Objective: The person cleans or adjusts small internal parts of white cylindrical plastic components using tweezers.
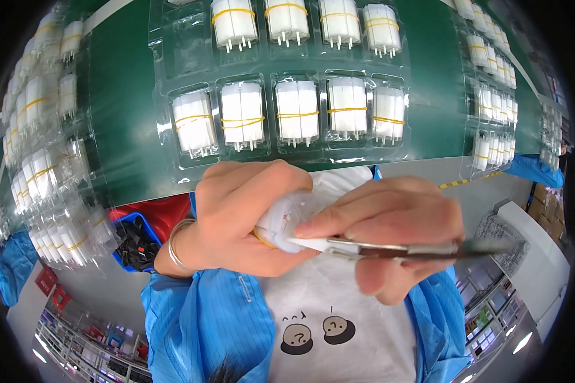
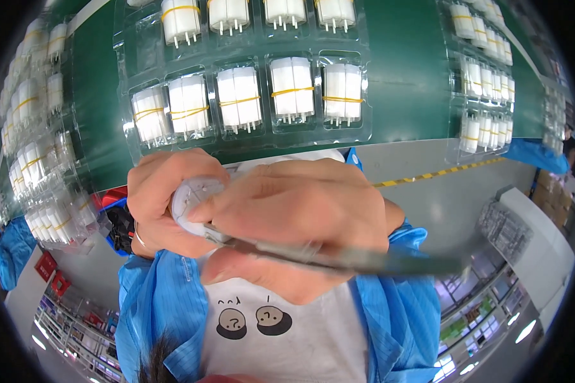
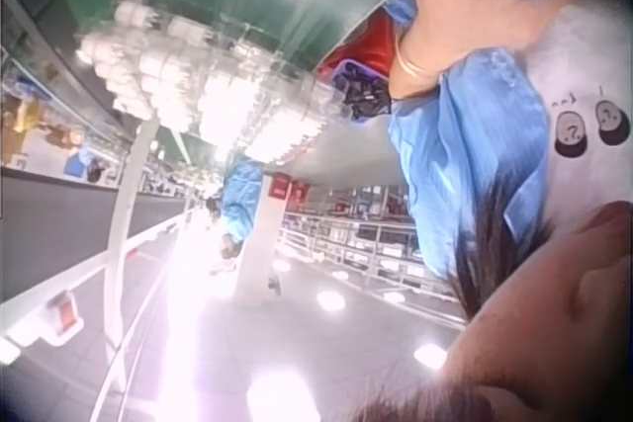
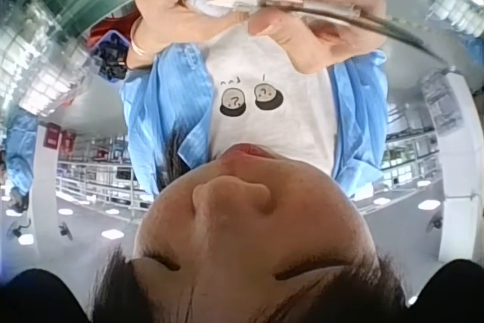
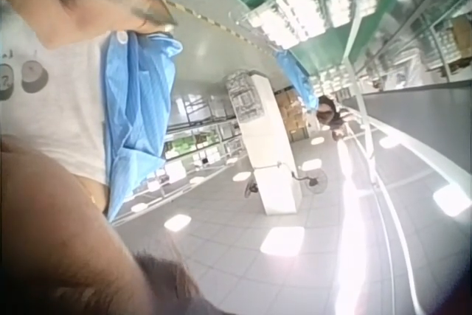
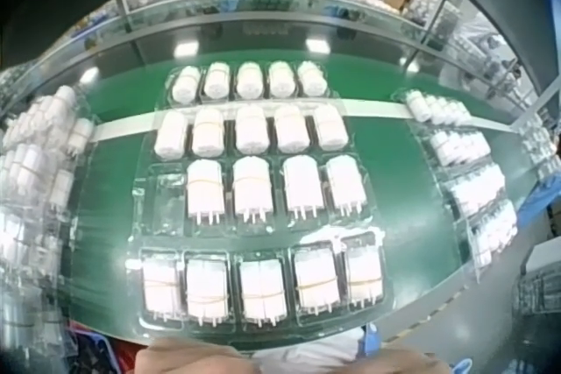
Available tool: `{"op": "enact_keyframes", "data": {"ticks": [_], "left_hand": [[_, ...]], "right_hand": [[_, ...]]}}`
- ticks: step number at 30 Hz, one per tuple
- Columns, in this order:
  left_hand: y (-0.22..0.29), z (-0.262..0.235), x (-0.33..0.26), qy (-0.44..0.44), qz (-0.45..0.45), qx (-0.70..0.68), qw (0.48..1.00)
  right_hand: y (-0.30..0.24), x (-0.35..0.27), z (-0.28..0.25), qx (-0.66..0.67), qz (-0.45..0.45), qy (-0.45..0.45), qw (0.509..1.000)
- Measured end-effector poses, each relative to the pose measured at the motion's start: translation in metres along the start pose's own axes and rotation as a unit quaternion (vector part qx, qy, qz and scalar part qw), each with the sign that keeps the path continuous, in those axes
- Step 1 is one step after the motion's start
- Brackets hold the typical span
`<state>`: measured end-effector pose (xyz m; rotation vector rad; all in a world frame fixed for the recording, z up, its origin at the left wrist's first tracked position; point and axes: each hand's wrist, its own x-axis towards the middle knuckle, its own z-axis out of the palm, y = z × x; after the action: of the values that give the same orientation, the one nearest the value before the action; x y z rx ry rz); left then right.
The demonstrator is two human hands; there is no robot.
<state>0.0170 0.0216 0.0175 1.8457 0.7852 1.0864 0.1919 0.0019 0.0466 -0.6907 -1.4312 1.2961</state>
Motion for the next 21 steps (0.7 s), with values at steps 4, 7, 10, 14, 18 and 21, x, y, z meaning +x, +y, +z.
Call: {"op": "enact_keyframes", "data": {"ticks": [4,7,10,14,18,21], "left_hand": [[-0.002,0.000,-0.002,-0.053,-0.013,0.000,0.999],[0.003,-0.002,0.000,-0.063,-0.036,-0.096,0.993],[0.006,-0.001,0.002,-0.080,-0.030,-0.155,0.984],[0.004,0.001,-0.002,-0.084,-0.034,-0.190,0.978],[0.002,0.002,-0.004,-0.122,-0.036,-0.179,0.976],[0.002,0.004,-0.006,-0.115,-0.039,-0.191,0.974]], "right_hand": [[-0.002,0.002,-0.002,-0.118,0.002,-0.018,0.993],[0.007,0.007,-0.009,-0.042,-0.016,-0.067,0.997],[0.011,0.011,-0.014,0.048,-0.117,-0.069,0.990],[0.015,0.015,-0.016,0.057,-0.107,-0.117,0.986],[0.017,0.004,-0.010,0.091,-0.072,-0.060,0.991],[0.010,0.001,-0.015,0.015,-0.053,-0.076,0.996]]}}
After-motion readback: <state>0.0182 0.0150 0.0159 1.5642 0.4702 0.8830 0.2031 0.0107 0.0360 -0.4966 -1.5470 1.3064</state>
